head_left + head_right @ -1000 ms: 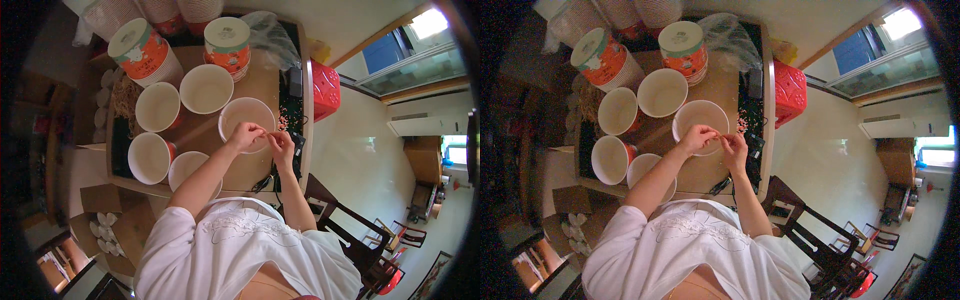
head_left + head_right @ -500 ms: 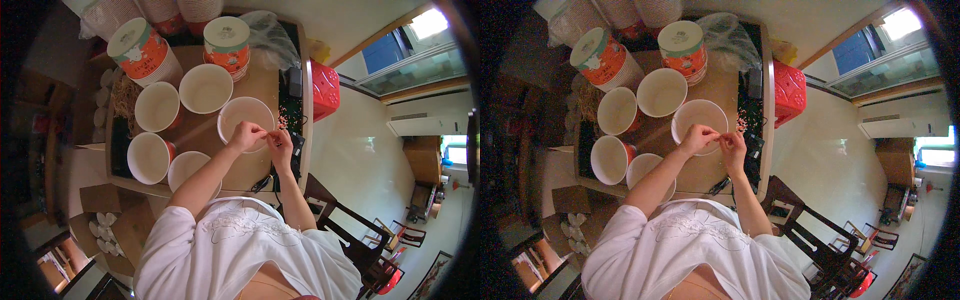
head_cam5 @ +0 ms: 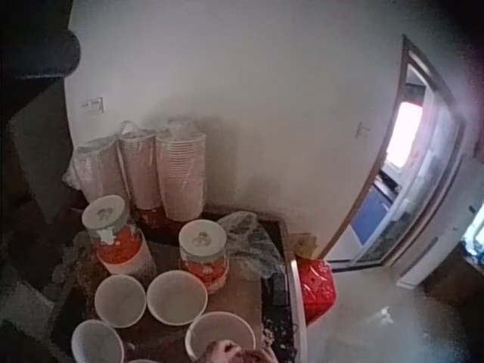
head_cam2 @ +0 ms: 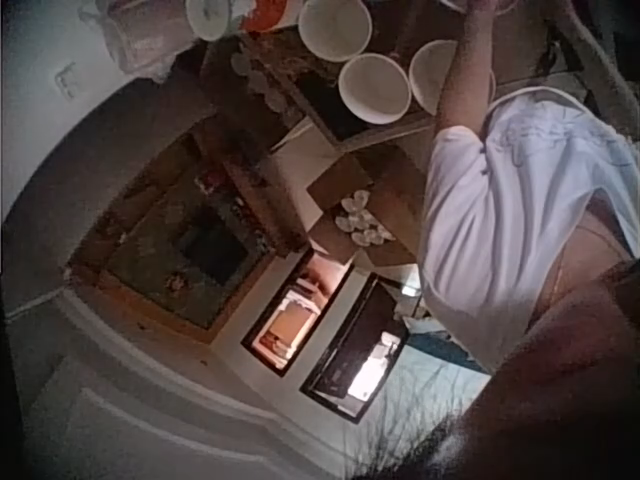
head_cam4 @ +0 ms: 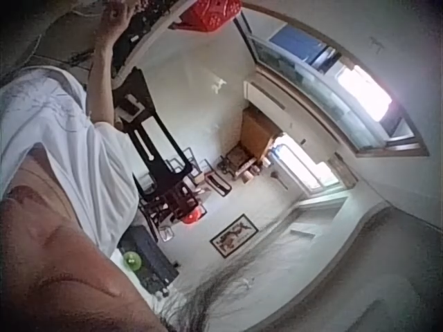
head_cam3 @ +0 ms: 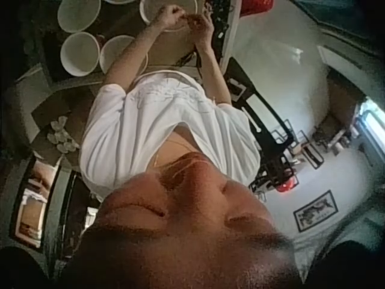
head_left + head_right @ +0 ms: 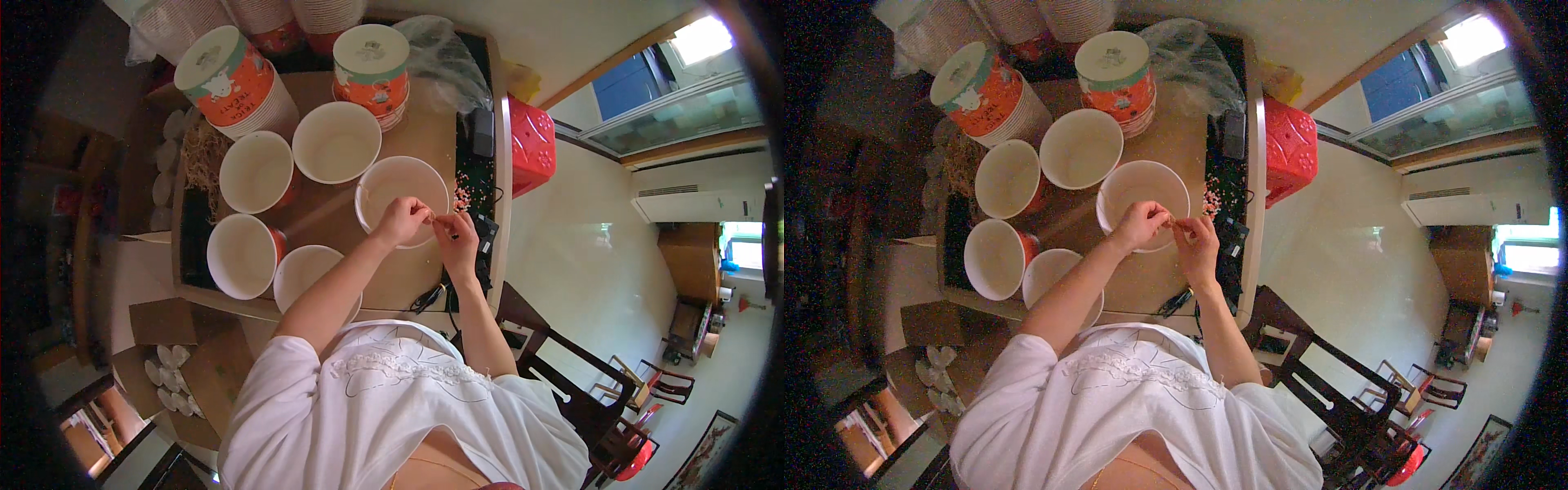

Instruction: Stringing together decorative paper bowls for packaging.

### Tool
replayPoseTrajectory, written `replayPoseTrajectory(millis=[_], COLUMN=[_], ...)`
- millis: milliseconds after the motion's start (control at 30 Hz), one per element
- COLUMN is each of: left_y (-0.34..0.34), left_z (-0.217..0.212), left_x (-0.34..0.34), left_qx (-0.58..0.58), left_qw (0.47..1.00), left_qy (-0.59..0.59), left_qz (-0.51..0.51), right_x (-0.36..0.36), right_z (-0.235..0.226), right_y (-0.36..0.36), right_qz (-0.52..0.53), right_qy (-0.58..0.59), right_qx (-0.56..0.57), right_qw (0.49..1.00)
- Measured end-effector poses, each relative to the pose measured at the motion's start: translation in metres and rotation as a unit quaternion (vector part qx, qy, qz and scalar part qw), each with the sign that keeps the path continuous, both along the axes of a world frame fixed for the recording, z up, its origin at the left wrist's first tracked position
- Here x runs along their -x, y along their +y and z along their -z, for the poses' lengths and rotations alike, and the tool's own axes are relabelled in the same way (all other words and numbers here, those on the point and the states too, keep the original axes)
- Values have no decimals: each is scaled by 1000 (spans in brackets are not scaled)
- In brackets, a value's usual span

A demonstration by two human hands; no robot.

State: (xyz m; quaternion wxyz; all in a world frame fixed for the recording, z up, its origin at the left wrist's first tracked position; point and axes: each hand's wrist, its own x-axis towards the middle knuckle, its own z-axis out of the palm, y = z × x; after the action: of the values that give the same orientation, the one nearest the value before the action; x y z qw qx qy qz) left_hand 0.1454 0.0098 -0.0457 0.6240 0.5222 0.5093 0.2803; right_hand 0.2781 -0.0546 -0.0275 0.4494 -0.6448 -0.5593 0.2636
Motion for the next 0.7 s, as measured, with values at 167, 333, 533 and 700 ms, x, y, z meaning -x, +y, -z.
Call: replayPoseTrajectory(millis=[167, 333, 533, 700], left_y=[-1, -1, -1, -3], left_z=[0, -2, -7, 5], left_x=[0, 1, 1, 2], left_qx=[-14, -28, 45, -43], left_qw=[999, 998, 999, 999], left_qy=[30, 45, -4, 15], left_qz=[17, 29, 20, 23], right_x=[1, -1, -2, -1], right_z=[-1, 2, 2, -5], right_y=[1, 4, 5, 5], right_qz=[16, 14, 20, 3], right_qy=[23, 35, 74, 52], right_qx=[-1, 10, 13, 10], right_qw=[1000, 999, 997, 999])
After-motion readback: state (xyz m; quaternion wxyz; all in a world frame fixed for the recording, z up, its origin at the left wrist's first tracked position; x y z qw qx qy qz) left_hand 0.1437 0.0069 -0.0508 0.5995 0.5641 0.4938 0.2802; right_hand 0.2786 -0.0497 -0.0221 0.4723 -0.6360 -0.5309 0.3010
